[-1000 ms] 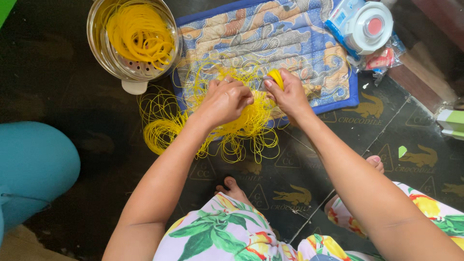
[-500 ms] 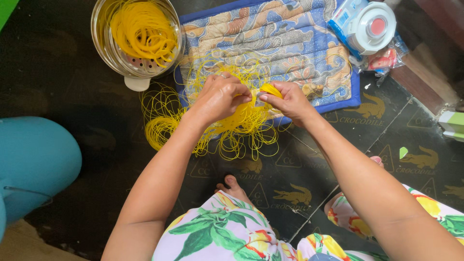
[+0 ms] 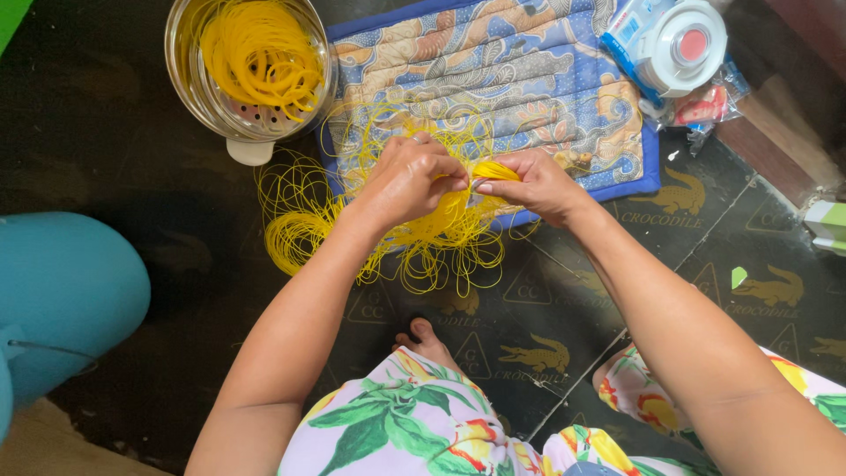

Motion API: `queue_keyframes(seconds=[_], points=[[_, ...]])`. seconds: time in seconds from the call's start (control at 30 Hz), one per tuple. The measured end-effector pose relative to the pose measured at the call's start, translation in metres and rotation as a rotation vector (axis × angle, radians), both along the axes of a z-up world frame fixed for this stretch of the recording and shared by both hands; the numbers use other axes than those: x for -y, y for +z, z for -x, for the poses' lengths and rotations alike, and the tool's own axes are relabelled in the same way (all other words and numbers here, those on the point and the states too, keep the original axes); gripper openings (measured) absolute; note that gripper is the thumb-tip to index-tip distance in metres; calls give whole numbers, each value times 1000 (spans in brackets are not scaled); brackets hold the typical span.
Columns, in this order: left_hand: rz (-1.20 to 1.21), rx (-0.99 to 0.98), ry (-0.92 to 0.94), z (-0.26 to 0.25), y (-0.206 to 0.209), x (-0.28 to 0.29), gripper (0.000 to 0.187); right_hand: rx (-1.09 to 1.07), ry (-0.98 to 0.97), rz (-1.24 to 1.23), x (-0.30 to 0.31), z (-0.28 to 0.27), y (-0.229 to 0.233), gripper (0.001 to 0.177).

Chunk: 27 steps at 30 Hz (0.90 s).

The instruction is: The person sits on the floor and coils a long strand of yellow yarn into a circular bundle by hand. They repeatedly wrap the yarn around their fingers and a growing coil, then place the finished bundle into a metal colander.

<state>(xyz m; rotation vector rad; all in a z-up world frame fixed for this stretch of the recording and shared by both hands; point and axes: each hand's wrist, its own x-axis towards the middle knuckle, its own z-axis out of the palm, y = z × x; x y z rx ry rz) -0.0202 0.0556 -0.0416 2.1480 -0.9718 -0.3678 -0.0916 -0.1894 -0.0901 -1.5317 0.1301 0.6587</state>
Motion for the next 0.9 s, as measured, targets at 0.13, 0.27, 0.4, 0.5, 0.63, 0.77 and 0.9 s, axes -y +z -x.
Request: queue_keyframes(seconds=[0.13, 0.27, 0.4, 0.5, 0.63, 0.77, 0.9], points=[[7, 3, -30, 1, -4, 3, 9, -4, 39, 8, 4, 3, -1, 18], [30, 42, -23, 2, -13, 3, 4, 11, 40, -69, 2, 7, 4, 18], [-11, -8, -40, -10, -20, -9, 6, 76, 96, -64, -3, 7, 23, 17], [-399, -81, -142, -19, -11, -32, 8, 92, -76, -37, 8, -1, 45, 14], [-700, -178, -60, -22, 11, -52, 24, 53, -303, -106, 27, -11, 69, 8], [-135, -84, 108, -19, 32, -35, 37, 132, -361, -136, 22, -17, 75, 10], [279, -48, 255, -9, 45, 14, 25, 138, -305, -81, 12, -16, 76, 11]])
